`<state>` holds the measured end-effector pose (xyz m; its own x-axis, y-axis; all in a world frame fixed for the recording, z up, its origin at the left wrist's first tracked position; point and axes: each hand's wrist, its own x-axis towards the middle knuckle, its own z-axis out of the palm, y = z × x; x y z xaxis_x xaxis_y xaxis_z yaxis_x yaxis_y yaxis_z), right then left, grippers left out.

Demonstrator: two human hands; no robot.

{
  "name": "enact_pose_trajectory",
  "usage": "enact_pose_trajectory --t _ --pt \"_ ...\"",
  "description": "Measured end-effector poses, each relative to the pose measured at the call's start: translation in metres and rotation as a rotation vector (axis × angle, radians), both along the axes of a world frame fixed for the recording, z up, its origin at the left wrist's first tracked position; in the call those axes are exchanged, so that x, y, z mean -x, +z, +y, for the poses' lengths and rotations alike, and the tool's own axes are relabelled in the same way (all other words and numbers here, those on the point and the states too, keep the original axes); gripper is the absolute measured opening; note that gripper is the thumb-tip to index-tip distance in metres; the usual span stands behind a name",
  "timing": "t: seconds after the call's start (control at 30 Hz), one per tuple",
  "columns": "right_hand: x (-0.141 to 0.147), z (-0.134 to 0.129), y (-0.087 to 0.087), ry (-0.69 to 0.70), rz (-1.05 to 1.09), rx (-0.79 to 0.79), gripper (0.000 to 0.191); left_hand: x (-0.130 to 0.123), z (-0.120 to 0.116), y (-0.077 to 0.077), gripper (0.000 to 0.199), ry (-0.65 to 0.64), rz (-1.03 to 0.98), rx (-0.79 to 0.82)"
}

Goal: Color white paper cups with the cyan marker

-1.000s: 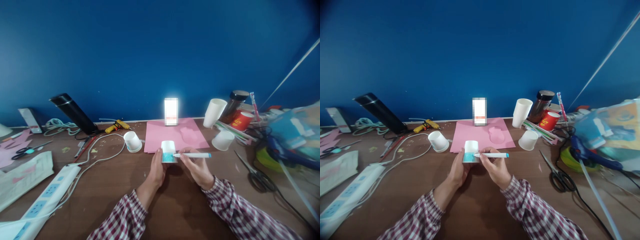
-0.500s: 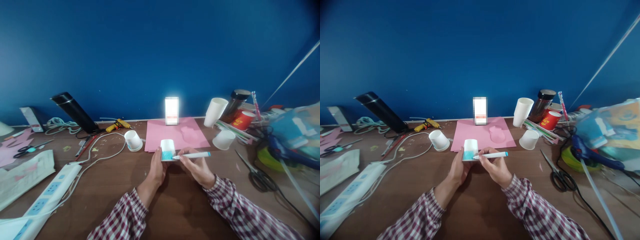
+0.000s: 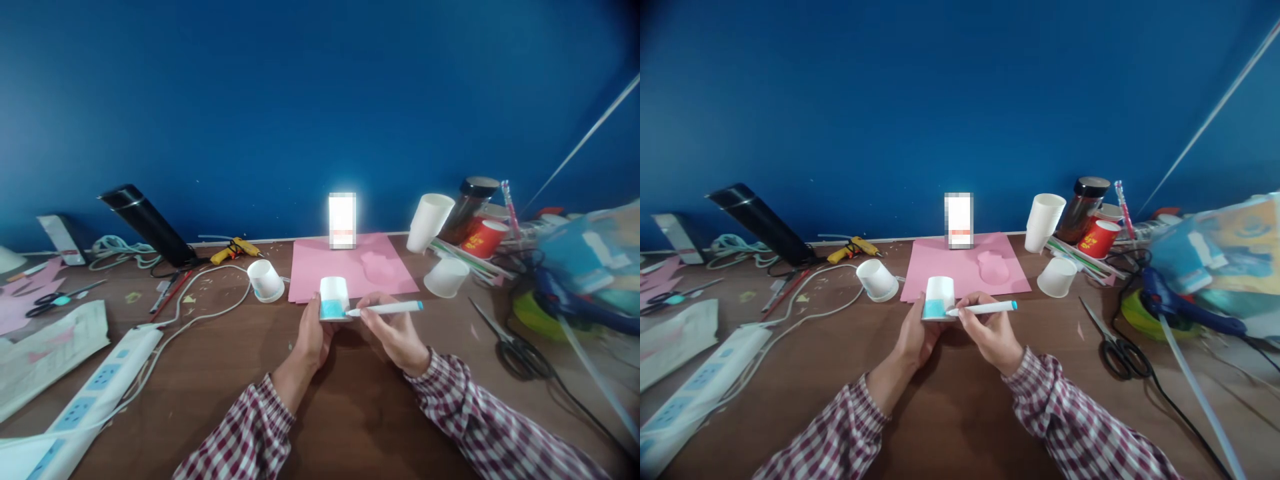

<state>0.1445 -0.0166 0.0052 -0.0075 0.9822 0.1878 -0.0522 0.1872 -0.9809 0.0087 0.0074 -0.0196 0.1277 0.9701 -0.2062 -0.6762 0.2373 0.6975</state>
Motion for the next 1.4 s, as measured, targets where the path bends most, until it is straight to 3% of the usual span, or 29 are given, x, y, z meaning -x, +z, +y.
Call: enact_pose_trajectory --t 0.2,0.47,0.87,1.2,1.4 --pt "0.0002 0.0023 -0.0061 -0.120 0.040 -0.035 0.025 -0.0007 0.0013 -0.0028 0.045 0.022 0.028 0.011" --pt "0.0000 0.0025 -0.0102 -0.119 -0.026 -0.044 0.023 -0.0014 0.0000 -0.0057 0.043 -0.008 0.065 -0.041" --pt "-0.0005 -0.0011 -0.0024 -0.104 -0.153 -0.088 0.020 -0.0013 0.0003 -0.0014 0.043 -0.003 0.054 -0.029" --pt "-0.0003 -0.0011 -0.0028 -0.068 -0.126 -0.069 0.019 -0.0013 -0.0003 -0.0022 0.041 0.007 0.052 -0.035" --pt "0.0010 0.0001 -0.0055 -0.139 -0.034 -0.059 0.021 -0.0014 -0.0002 -0.0073 0.040 0.011 0.048 -0.061"
